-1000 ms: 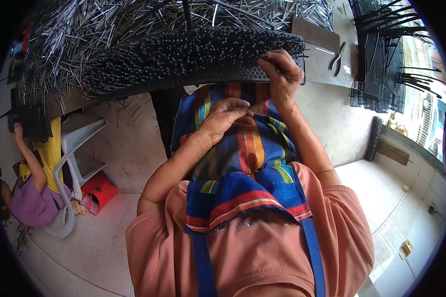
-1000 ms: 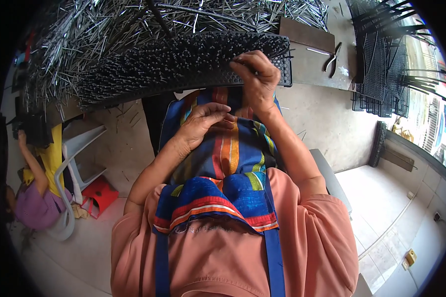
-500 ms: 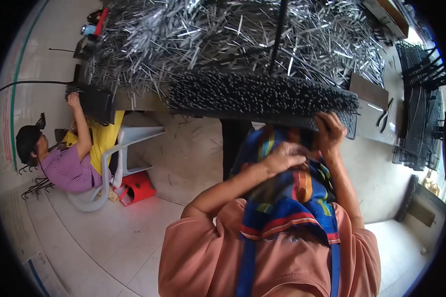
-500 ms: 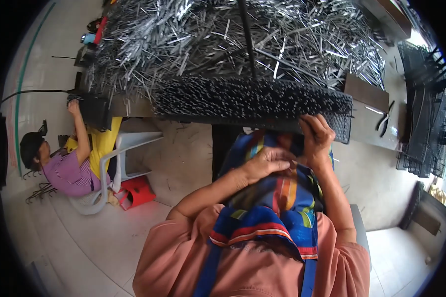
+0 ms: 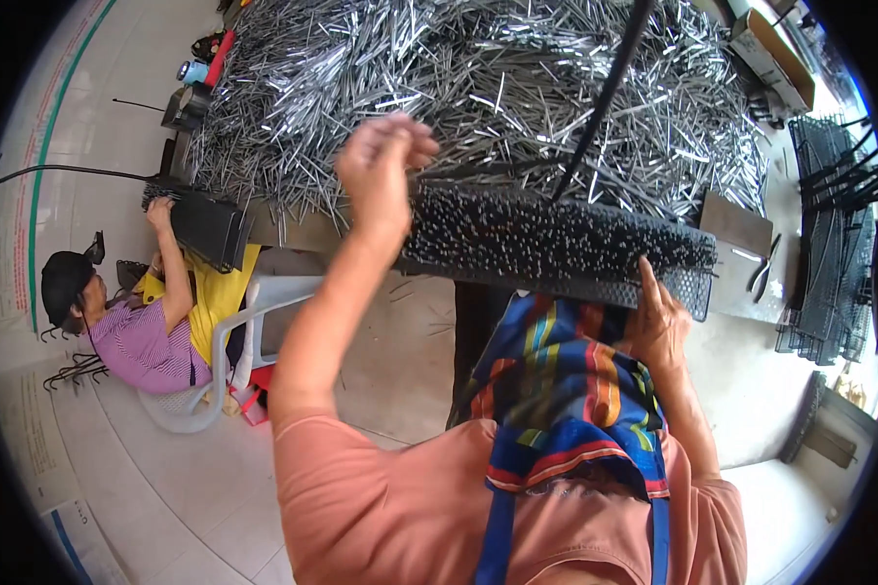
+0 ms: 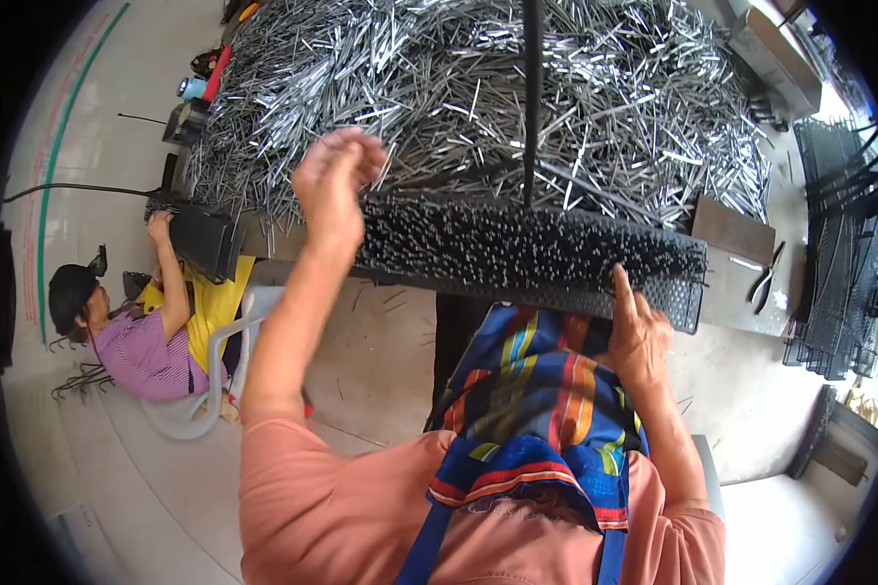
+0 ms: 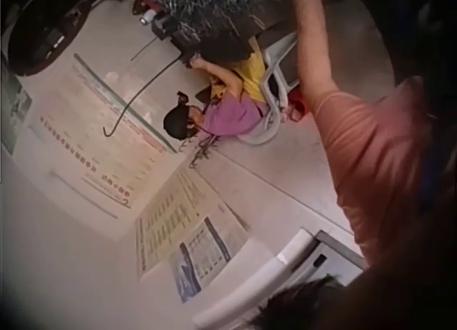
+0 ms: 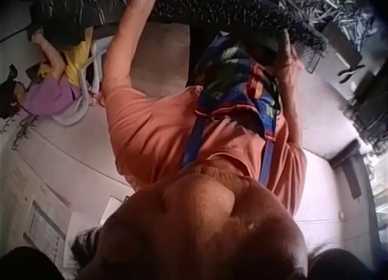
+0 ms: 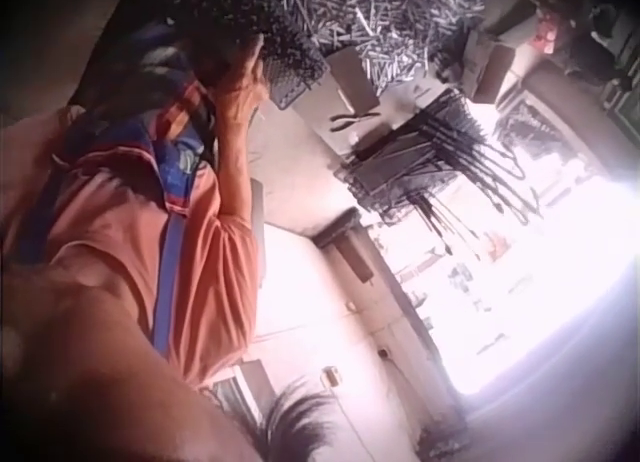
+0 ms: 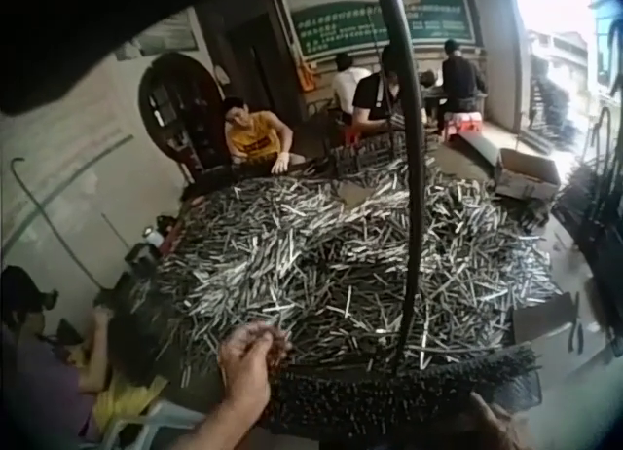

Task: The person is seen inserting thin metal strips into a black mesh grid at an assembly station.

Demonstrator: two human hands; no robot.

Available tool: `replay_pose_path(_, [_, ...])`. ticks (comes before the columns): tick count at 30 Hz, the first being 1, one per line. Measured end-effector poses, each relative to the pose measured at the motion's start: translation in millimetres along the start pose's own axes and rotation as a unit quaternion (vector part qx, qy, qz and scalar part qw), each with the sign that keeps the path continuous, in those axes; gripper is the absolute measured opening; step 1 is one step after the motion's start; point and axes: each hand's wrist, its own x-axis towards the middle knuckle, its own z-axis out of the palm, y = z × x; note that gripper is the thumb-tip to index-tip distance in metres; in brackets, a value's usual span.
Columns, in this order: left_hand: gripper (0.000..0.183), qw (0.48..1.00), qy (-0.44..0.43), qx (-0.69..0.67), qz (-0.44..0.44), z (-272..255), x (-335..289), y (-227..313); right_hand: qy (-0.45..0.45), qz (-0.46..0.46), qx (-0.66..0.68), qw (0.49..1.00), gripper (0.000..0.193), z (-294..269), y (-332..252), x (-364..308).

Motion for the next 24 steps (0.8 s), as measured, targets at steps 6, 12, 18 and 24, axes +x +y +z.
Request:
replay_pose_path(6, [0.03,0.758,0.106,0.588,0.261,-86,158,-68,-0.096,0.07,0.042,0.992,0.071,-6,-6,0])
replay_pose_path(12, [0.034,0.69,0.068,0.699,0.176,-107,239,-92,0.007,0.047,0.108,0.993,0.063,0,5,-23])
replay_pose_path(18, [0.042,0.578,0.04,0.797,0.169,-128,304,-111,-0.059,0.022,0.096,0.993,0.051,14,3,-49])
replay_pose_path(24, [0.04,0.586,-0.041,0.809,-0.013,-116,341,-94,-0.079,0.045,0.13,0.987,0.045,17,-5,-38])
